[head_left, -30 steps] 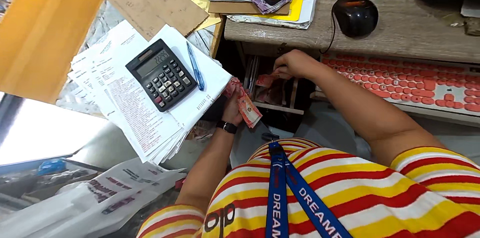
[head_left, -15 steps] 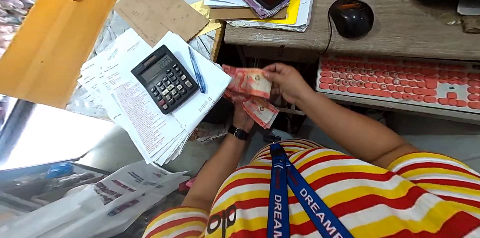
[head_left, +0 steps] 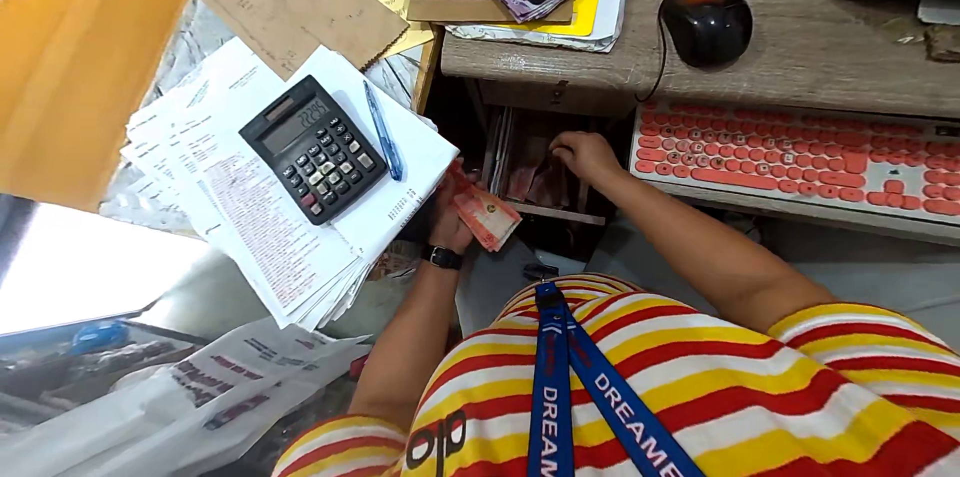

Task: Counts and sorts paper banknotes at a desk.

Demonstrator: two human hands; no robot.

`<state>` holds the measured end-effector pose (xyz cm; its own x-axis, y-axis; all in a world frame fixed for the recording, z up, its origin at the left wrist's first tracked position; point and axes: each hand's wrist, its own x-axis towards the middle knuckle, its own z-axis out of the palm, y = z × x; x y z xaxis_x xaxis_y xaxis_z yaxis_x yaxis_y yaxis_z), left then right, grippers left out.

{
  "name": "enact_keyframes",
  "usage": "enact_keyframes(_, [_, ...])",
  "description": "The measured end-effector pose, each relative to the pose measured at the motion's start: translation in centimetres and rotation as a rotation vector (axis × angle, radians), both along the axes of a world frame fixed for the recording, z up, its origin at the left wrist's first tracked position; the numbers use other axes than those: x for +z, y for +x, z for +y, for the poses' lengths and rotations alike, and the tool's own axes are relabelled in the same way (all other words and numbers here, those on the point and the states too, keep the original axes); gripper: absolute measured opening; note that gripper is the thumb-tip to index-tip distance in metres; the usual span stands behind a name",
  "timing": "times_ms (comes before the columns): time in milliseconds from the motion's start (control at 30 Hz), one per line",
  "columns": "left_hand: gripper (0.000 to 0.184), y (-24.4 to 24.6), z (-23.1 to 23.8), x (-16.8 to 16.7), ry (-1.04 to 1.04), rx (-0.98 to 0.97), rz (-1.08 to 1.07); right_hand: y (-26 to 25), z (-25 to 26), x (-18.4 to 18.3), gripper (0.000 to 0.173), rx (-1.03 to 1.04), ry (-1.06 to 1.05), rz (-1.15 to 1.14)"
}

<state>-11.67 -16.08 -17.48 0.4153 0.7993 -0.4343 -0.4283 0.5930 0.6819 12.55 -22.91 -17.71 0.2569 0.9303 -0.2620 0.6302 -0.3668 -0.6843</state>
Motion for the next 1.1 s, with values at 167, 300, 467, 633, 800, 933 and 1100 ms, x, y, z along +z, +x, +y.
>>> enact_keyframes(167, [0.032, -1.3, -0.8, -0.5, -0.055, 0.052, 0.056, -2.4, 3.7, -4.3, 0.026, 0.434, -0.296, -0.406])
enact_keyframes(300, [0.039, -1.4, -1.6, -0.2, -0.124, -0.04, -0.017, -2.9, 4.3, -5.7, 0.028, 0.468, -0.37, -0.469])
enact_keyframes(467, [0.036, -0.7, -1.4, 0.3, -0.165, -0.123, 0.029, -0.3, 1.7, 0.4, 0.018, 0.285, 0.056, -0.308])
enact_keyframes(633, [0.035, 2.0, -1.9, 1.4, -0.209, -0.198, 0.056, -0.5, -3.7, 4.9, 0.015, 0.147, 0.799, 0.186])
enact_keyframes(800, [0.042, 3.2, -3.1, 2.9, -0.186, -0.283, -0.097, -3.7, -5.9, 0.4, 0.011, 0.017, 0.76, 0.568])
enact_keyframes(933, [0.048, 2.7, -3.3, 3.0, -0.142, -0.303, -0.184, -5.3, -6.3, -1.1, 0.014, -0.011, 0.722, 0.501])
enact_keyframes(1100, [0.05, 2.4, -3.5, 3.2, -0.11, -0.238, -0.113, -5.3, -5.5, -0.6, 0.014, 0.052, 0.766, 0.316])
